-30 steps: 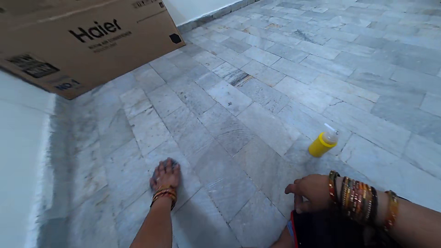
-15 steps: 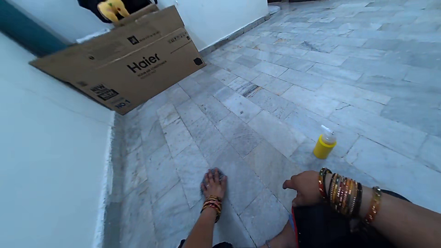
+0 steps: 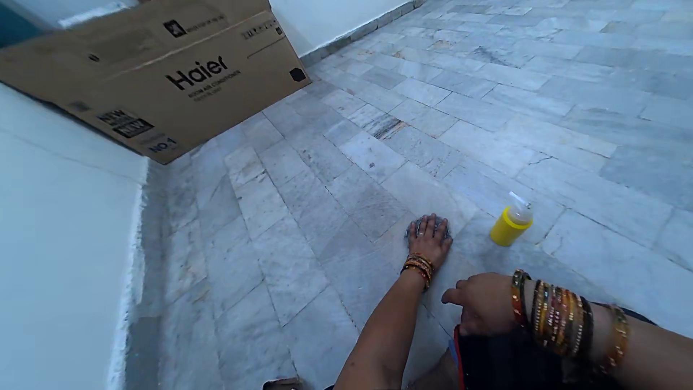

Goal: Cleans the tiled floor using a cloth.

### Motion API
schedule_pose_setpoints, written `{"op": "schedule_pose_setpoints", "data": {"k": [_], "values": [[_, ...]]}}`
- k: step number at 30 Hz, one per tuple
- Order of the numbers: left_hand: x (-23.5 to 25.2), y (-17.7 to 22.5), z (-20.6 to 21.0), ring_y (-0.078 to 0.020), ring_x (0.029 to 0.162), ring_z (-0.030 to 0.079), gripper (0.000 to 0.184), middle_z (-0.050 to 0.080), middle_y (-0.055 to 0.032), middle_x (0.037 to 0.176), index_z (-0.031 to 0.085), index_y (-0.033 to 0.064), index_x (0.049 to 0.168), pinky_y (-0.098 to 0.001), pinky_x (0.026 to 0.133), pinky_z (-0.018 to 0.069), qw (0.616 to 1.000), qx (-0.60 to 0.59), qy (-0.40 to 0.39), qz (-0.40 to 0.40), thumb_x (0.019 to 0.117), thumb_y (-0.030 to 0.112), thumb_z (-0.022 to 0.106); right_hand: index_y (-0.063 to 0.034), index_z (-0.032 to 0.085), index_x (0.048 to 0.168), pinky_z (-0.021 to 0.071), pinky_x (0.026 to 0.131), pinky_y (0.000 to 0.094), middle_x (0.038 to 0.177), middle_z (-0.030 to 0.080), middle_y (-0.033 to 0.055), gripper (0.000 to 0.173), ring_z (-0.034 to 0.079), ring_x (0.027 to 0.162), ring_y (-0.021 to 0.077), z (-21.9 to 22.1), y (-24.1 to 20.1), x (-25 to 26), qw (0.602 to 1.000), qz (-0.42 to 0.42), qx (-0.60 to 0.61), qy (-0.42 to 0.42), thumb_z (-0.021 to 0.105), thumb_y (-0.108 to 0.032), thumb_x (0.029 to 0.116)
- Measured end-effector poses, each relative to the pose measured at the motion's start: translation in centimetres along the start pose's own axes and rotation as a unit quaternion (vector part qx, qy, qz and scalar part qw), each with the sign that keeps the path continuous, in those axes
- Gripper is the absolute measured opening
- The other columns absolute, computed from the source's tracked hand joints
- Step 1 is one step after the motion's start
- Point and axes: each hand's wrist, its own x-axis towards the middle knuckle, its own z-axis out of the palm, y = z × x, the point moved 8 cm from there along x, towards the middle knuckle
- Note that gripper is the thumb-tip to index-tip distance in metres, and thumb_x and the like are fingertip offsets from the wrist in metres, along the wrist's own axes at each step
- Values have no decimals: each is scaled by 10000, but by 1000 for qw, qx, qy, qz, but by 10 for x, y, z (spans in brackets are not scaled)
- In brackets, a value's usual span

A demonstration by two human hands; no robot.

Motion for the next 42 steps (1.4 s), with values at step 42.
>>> {"op": "schedule_pose_setpoints", "data": {"k": [42], "values": [[-44,-59,0,-325,1609,19,659,99,-114,1737,241,256,1652,-623,1255,-4,993,2,27,-113,1073,547,359,-71,417,1562,429,1060,638,1408,574,290,603,577,1286,462,-2,8,3,999,35,25,11,570,-374,1064]]}}
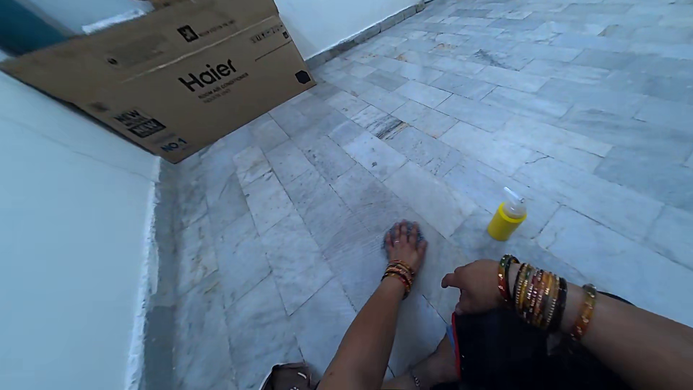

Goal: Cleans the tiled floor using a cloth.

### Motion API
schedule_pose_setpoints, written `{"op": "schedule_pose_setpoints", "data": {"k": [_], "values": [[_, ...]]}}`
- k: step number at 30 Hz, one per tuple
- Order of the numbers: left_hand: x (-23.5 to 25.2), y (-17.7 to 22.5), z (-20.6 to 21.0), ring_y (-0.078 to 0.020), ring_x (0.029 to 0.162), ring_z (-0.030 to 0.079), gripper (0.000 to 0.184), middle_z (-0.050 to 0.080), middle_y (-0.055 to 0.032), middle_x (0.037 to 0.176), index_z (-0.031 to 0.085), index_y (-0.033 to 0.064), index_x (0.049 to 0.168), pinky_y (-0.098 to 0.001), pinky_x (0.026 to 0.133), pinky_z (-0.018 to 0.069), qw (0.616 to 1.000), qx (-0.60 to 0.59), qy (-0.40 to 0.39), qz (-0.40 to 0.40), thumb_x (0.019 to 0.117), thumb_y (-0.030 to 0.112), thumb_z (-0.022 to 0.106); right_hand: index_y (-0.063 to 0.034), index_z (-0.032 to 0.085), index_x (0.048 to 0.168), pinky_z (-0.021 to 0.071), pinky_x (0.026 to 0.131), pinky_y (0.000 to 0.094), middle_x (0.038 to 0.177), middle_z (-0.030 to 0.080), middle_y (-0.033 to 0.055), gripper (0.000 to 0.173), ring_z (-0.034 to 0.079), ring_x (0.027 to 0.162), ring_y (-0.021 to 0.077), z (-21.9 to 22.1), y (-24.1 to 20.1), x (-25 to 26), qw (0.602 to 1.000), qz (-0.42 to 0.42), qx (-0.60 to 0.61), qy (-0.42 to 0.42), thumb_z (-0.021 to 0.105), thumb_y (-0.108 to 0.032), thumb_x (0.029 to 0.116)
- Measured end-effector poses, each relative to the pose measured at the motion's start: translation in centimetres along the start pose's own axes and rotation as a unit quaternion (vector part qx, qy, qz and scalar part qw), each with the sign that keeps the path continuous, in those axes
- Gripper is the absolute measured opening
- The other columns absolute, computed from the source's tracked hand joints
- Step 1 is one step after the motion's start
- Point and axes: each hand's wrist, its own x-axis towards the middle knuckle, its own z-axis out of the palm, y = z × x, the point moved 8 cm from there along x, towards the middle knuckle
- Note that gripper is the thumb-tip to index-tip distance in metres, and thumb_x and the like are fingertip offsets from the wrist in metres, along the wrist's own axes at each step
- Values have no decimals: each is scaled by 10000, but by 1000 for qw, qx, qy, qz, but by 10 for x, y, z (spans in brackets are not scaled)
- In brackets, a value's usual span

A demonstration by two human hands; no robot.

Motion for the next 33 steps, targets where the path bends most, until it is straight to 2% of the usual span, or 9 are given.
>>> {"op": "schedule_pose_setpoints", "data": {"k": [5,10,13,17,20,24,26,30,33], "values": [[27,74,3,-281,1612,34,613,104,-55,1743,238,301,1650,-611,1257,-20,994,-5,-31,102,1089,533,324,-51,410,1561,425,1067,629,1411,561,298,605,571,1288,461,2,9,5,1000,-3,10,-21,562,-371,1070],[53,64,-7,-230,1609,88,554,164,12,1735,288,363,1629,-587,1267,17,992,-1,-8,127,1096,510,319,-61,421,1558,419,1078,625,1407,578,280,606,571,1296,449,2,19,7,999,8,27,-26,567,-384,1067],[61,22,-17,-258,1605,122,545,203,-11,1726,318,353,1621,-595,1263,47,995,-8,40,90,1096,499,339,-54,422,1557,413,1084,623,1398,591,278,608,573,1298,447,3,23,8,999,17,36,-27,563,-387,1068],[46,-71,-36,-305,1586,200,533,292,-57,1695,402,313,1591,-613,1252,104,993,-15,117,4,1087,486,380,-61,408,1568,405,1097,618,1429,565,283,608,563,1310,447,1,27,8,998,39,39,-30,552,-386,1074],[4,-151,-49,-319,1594,156,561,223,-75,1716,330,302,1622,-619,1252,90,990,-3,101,-96,1093,488,356,-47,403,1568,396,1103,625,1423,570,294,603,566,1306,463,1,28,8,998,43,35,-22,547,-371,1079],[-72,-253,-46,-394,1574,195,598,249,-155,1697,346,214,1620,-659,1231,129,970,4,143,-194,1085,478,353,-48,406,1566,391,1108,622,1420,574,290,606,563,1308,459,0,24,4,998,50,27,-10,552,-374,1077],[-112,-292,-40,-398,1578,178,612,220,-159,1705,308,201,1634,-653,1233,133,954,-1,140,-264,1090,479,345,-46,404,1567,394,1099,630,1424,569,292,608,563,1306,460,0,18,1,999,44,21,-1,556,-370,1075],[-159,-327,-40,-364,1597,108,621,147,-134,1726,207,195,1658,-625,1248,100,905,-41,115,-408,1109,471,302,-62,409,1566,413,1085,622,1420,570,281,604,569,1299,448,2,4,-2,1000,20,4,6,563,-371,1070],[-144,-314,-42,-367,1597,103,641,143,-150,1725,202,169,1657,-642,1243,83,894,-47,117,-430,1106,481,302,-63,413,1563,409,1091,620,1427,565,283,608,566,1307,445,0,7,-1,1000,24,4,5,570,-375,1066]]}}
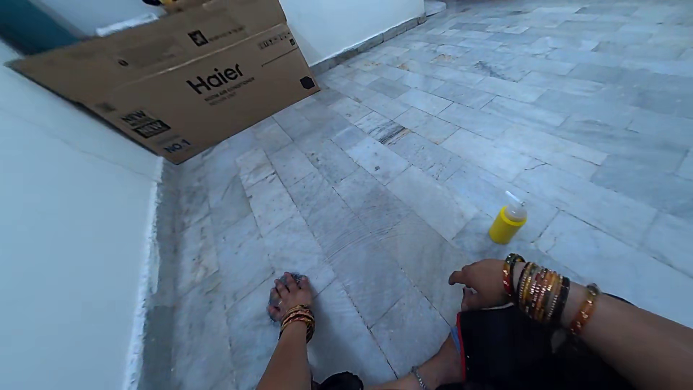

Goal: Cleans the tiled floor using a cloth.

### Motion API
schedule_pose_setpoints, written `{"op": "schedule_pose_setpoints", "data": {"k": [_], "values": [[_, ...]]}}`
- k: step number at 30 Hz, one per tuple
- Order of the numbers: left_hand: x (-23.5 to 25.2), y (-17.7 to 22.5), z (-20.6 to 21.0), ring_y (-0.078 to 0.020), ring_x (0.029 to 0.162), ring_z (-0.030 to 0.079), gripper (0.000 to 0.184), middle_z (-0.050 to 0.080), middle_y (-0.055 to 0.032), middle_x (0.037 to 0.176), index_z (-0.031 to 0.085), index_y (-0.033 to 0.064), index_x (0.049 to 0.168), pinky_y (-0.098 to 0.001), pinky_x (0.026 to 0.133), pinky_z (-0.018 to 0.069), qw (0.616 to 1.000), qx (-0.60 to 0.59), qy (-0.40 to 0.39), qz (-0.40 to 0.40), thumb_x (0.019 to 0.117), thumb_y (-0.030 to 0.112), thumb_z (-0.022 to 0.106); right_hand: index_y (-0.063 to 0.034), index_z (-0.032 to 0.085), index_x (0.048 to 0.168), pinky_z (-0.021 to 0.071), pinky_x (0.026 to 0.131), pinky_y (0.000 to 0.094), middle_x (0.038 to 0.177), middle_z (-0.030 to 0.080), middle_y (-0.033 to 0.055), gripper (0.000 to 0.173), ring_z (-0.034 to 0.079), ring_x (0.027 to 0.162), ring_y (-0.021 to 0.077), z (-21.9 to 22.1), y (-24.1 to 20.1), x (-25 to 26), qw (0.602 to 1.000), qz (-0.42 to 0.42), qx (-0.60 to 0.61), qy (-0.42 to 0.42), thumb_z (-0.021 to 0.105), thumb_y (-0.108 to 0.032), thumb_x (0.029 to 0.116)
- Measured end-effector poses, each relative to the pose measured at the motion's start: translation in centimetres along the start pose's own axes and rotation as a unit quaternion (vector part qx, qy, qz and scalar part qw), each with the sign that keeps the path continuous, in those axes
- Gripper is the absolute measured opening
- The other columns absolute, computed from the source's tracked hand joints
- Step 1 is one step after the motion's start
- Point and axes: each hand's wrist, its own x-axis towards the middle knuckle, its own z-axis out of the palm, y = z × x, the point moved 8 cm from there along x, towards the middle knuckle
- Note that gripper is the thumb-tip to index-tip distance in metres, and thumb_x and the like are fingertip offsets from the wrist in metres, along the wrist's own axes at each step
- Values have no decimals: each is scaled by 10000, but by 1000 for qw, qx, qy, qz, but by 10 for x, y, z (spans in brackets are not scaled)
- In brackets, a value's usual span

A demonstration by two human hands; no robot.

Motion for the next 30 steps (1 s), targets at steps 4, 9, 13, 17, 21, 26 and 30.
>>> {"op": "schedule_pose_setpoints", "data": {"k": [4,9,13,17,21,26,30], "values": [[-22,80,9,-381,1594,109,644,141,-191,1716,225,119,1647,-646,1244,67,992,14,-21,120,1105,449,335,-70,414,1565,415,1078,628,1424,569,279,603,570,1300,446,-1,2,8,1000,3,-5,-11,568,-374,1067],[-60,209,45,-364,1592,137,639,211,-161,1707,299,157,1633,-645,1244,75,954,11,-14,301,1087,484,355,-63,416,1560,433,1056,628,1404,576,282,595,589,1268,448,1,-4,7,1000,-23,-4,-18,563,-368,1070],[-111,310,65,-345,1593,149,619,236,-130,1706,333,199,1624,-632,1250,72,905,-7,-35,423,1085,502,354,-64,416,1562,441,1050,622,1410,562,287,596,581,1268,459,0,-13,1,999,-50,-8,-18,560,-371,1072],[-176,390,81,-283,1600,144,588,225,-56,1719,339,255,1623,-612,1261,40,840,-10,-90,535,1087,496,364,-64,412,1565,443,1044,625,1411,560,285,597,571,1275,466,2,-13,2,998,-60,-9,-30,561,-367,1072],[-206,436,89,-230,1606,116,555,192,9,1730,316,314,1627,-586,1269,27,792,11,-142,593,1099,485,327,-65,418,1559,449,1042,620,1401,574,272,594,571,1280,459,3,-11,3,997,-66,-12,-43,560,-372,1072],[-145,443,80,-259,1599,154,528,246,-12,1714,347,329,1613,-598,1262,56,811,-18,-104,576,1101,458,343,-68,432,1550,456,1031,614,1378,593,260,577,583,1262,451,0,-7,2,997,-73,0,-40,559,-367,1073],[-46,385,55,-311,1595,158,549,244,-66,1712,332,294,1622,-625,1251,79,880,-22,-49,472,1099,462,338,-71,434,1551,450,1041,614,1379,598,254,579,584,1266,446,-1,-3,3,997,-61,6,-36,563,-369,1071]]}}
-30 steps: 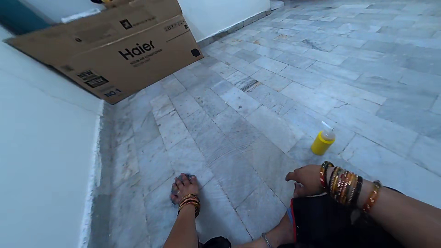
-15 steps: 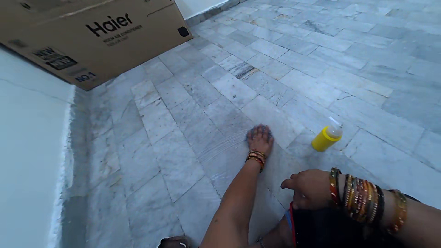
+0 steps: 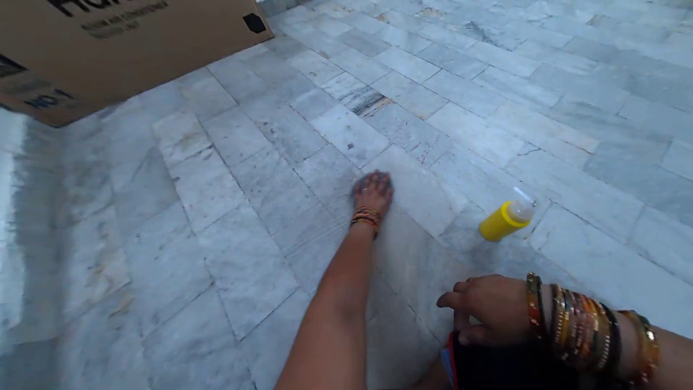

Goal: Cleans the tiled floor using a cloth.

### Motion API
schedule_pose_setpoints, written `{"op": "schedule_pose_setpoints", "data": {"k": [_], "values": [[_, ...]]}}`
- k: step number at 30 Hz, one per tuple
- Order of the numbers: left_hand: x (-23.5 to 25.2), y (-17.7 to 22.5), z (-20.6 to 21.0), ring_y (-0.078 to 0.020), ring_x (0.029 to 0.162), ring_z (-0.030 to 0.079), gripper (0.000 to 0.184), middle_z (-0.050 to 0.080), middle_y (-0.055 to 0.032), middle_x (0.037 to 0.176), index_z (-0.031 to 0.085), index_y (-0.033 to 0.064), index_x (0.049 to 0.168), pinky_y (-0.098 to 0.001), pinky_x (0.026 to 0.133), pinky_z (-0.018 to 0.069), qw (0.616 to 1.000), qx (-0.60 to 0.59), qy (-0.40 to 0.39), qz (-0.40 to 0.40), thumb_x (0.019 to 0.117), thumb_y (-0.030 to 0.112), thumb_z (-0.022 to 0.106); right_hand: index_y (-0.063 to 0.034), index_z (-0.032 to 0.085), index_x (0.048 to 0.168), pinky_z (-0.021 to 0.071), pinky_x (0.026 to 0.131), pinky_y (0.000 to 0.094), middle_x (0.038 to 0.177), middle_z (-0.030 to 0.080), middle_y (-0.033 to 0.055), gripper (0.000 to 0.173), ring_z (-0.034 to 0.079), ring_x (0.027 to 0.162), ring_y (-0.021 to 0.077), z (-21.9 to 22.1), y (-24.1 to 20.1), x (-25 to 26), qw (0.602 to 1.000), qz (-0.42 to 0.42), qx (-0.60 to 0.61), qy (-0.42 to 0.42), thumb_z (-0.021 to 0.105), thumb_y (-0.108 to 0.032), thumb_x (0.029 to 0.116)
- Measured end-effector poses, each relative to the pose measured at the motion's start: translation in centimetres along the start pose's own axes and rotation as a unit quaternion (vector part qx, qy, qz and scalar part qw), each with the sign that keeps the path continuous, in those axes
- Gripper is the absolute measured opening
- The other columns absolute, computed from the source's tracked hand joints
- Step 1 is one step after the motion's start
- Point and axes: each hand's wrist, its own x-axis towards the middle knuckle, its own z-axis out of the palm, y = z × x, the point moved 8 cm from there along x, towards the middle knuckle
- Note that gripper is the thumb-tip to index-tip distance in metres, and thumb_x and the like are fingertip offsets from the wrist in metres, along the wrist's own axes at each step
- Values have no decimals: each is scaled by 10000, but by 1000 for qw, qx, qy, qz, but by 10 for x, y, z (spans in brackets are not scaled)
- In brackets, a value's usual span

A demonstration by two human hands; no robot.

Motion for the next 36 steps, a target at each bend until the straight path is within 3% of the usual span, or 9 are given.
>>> {"op": "schedule_pose_setpoints", "data": {"k": [5,8,12,16,21,24,27,31,36], "values": [[-85,-157,-46,-392,1569,212,576,268,-153,1692,354,213,1616,-659,1226,138,986,35,67,-150,1100,470,344,-61,425,1555,443,1048,623,1394,583,274,595,580,1272,456,-1,4,5,1000,13,1,-1,567,-372,1069],[-159,-217,-60,-413,1570,197,585,238,-169,1698,322,189,1628,-674,1217,161,969,55,65,-233,1107,455,317,-62,421,1558,435,1055,631,1400,576,282,604,579,1273,461,0,8,6,1000,28,1,3,565,-385,1068],[-247,-264,-62,-404,1580,165,605,204,-170,1707,283,177,1640,-661,1230,129,941,45,67,-328,1106,461,307,-64,410,1565,418,1077,630,1421,563,286,609,566,1295,461,-1,7,2,999,47,2,12,567,-380,1068],[-296,-268,-62,-369,1584,179,564,215,-156,1707,279,171,1639,-625,1242,134,918,32,66,-390,1118,384,317,-68,406,1568,421,1075,626,1427,554,292,599,561,1303,460,-2,0,-6,998,50,-12,26,553,-374,1074],[-293,-243,-67,-402,1548,269,529,190,-189,1706,419,140,1579,-624,1226,202,892,3,125,-435,1098,362,420,-66,409,1568,424,1068,637,1410,568,293,612,571,1290,463,0,-3,-7,998,45,-16,37,561,-385,1069],[-283,-227,-63,-415,1501,356,489,389,-214,1614,506,106,1518,-637,1221,198,897,-2,168,-409,1070,303,507,-68,412,1565,427,1064,637,1411,570,289,605,574,1287,462,1,-1,-6,999,39,-13,29,560,-383,1070],[-264,-224,-62,-400,1468,420,446,487,-218,1544,525,59,1488,-621,1228,201,908,-14,179,-377,1063,194,513,-71,408,1569,440,1048,634,1411,562,291,607,581,1271,464,0,-7,-2,1000,17,-18,19,560,-381,1070],[-227,-226,-63,-345,1509,380,489,459,-187,1581,465,57,1530,-601,1249,174,918,20,154,-364,1087,263,432,-80,425,1560,452,1021,638,1387,576,285,599,585,1249,470,0,-22,-3,999,-25,-22,14,565,-388,1066],[-150,-223,-73,-359,1557,270,589,354,-205,1642,382,4,1563,-619,1252,126,932,-1,95,-349,1118,388,350,-92,460,1535,475,999,611,1382,582,262,561,591,1243,457,1,-40,-10,996,-77,-35,13,580,-370,1062]]}}
